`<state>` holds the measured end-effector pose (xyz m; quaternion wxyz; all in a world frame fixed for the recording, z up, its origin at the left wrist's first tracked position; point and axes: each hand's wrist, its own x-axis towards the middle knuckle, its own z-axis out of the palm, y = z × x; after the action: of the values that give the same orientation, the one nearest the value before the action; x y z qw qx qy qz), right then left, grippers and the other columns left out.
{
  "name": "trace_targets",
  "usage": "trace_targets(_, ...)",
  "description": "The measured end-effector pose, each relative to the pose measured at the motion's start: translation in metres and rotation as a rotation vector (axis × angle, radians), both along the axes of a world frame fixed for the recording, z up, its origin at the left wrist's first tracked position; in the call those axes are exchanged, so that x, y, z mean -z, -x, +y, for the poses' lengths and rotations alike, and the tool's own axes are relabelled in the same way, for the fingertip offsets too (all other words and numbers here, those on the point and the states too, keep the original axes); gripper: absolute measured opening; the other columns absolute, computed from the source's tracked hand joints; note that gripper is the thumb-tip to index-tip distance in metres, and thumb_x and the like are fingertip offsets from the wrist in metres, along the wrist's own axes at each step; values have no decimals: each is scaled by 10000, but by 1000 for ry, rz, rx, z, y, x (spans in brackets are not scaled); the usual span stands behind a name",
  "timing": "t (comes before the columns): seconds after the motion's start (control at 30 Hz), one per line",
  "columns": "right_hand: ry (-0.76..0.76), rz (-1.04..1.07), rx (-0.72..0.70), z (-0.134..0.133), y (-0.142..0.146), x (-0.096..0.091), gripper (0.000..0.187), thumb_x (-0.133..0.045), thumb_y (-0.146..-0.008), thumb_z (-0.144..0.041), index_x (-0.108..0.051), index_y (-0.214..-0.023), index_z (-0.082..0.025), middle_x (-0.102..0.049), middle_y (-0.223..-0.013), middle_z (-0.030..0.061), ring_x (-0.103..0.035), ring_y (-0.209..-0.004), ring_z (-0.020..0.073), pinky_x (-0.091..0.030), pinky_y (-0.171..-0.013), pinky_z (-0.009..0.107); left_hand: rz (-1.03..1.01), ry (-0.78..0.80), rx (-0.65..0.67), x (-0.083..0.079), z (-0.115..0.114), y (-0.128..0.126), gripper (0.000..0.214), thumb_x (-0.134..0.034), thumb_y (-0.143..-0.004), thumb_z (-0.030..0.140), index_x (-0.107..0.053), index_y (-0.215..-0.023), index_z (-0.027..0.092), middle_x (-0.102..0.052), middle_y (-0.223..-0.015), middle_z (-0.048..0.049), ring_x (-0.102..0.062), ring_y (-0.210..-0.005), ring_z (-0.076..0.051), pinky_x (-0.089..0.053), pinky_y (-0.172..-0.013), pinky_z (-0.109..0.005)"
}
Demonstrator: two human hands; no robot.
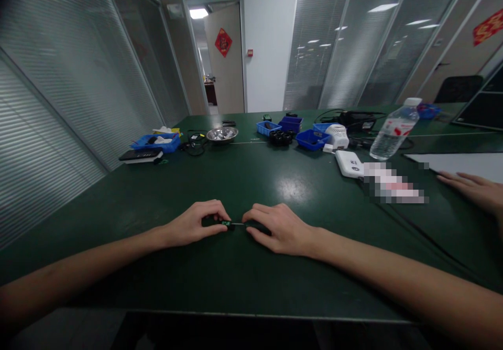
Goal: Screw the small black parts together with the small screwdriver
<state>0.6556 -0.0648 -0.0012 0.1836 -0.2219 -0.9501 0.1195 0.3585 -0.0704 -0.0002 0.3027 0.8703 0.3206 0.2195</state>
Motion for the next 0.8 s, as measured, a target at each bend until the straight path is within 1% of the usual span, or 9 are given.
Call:
trace_targets(0.2,-19,-23,-22,0,-1,0,260,-448,-1083,-344,-575,-1255,-196,-641,-1021,52,-589,-757,140,-404,-640,275,-8,31,-9,-1,-1,1,233,-666,-986,346,-733,-1115,163,-673,-1039,-78,-618,-912,-177,-481,-795,-288)
trace_targets(0.37,-66,-67,-32,-1,-1,1,279,-429,-1093,-342,-549,-1293,-188,-630,-1043,63,-589,-764,144,-402,-618,271,-4,56,-21,-2,0,0,247,-630,-1011,353,-745,-1121,164,-681,-1018,-75,-615,-860,-163,-451,-737,-265)
trace_targets(0.53,-141,-116,-30,-6,3,2,281,-403,-1105,-333,-534,-1311,-194,-625,-1040,65,-581,-747,144,-381,-580,270,-20,46,30,-1,-1,-4,246,-632,-1011,348,-747,-1125,164,-677,-1019,-77,-618,-910,-175,-462,-798,-276)
trace_targets(0.67,-142,-129,-28,-9,6,2,261,-413,-1099,-309,-539,-1297,-196,-621,-1055,69,-573,-731,145,-392,-572,278,-4,18,67,-2,-3,-7,258,-643,-1003,356,-743,-1141,162,-670,-1012,-82,-612,-924,-184,-465,-804,-281)
trace_targets(0.8,-154,-131,8,-9,6,4,263,-408,-1097,-311,-533,-1297,-195,-609,-1058,70,-558,-709,146,-380,-557,282,7,14,82,-5,-4,-7,280,-654,-995,367,-730,-1170,162,-660,-990,-79,-605,-914,-188,-467,-810,-293)
